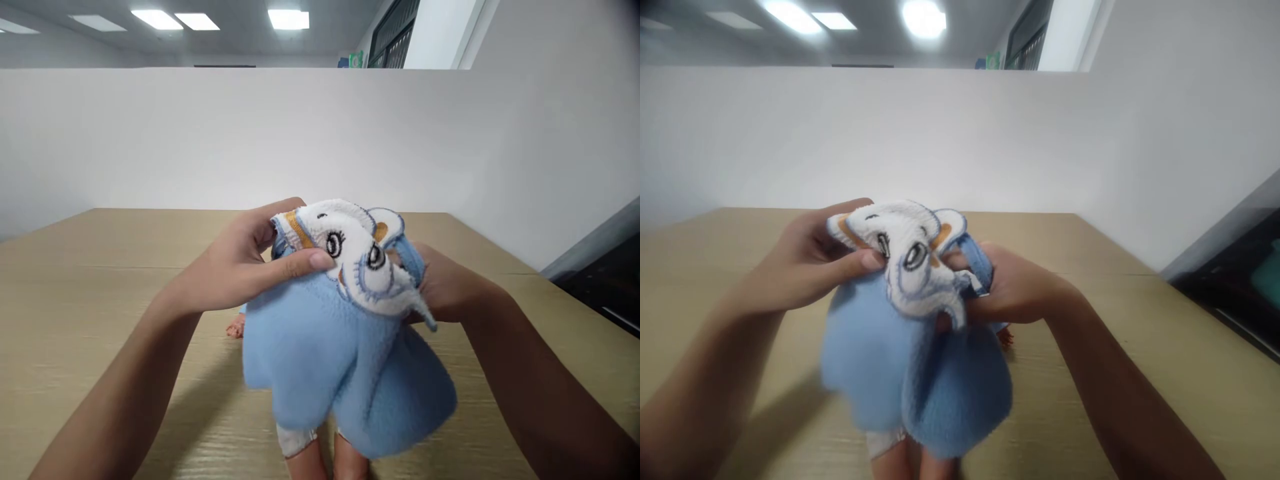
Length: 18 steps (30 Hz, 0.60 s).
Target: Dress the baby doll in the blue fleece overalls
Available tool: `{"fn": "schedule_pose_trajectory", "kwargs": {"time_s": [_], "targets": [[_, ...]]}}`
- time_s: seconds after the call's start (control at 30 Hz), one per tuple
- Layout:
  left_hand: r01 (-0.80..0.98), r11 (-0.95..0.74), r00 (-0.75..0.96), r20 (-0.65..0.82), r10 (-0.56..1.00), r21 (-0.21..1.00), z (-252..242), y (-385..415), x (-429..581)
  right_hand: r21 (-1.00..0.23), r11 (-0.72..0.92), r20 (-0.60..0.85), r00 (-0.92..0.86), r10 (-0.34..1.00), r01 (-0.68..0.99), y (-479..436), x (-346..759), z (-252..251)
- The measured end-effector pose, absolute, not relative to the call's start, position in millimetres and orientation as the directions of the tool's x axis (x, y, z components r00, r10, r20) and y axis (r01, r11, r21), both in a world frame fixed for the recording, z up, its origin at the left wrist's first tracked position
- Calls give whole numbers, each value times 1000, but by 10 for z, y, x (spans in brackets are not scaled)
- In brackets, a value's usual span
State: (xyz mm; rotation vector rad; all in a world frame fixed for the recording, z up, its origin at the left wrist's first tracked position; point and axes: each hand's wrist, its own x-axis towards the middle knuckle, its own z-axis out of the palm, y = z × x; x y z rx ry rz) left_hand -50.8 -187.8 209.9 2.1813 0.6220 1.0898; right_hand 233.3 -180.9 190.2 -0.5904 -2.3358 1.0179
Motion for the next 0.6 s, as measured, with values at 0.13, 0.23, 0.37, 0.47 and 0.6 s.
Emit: {"fn": "schedule_pose_trajectory", "kwargs": {"time_s": [0.13, 0.23, 0.37, 0.47, 0.6], "targets": [[138, -673, 539, 515, 666, 727, 2095, -1890, -493, -860, 506, 263, -785, 561, 74, -1779, 2302, 1854], [188, -659, 524, 493, 695, 729, 2123, -1911, -491, -862, 479, 69, -899, 432, 164, -1761, 2217, 1800], [285, -552, 667, 251, 701, 784, 2144, -1868, -578, -806, 555, 48, -912, 406, 205, -1779, 2160, 1792], [317, -449, 803, 15, 595, 836, 2120, -1779, -680, -861, 502, 191, -867, 460, 77, -1801, 2233, 1828], [188, -473, 869, 79, 488, 861, 2068, -1685, -723, -880, 468, 238, -774, 586, 84, -1789, 2340, 1861]]}}
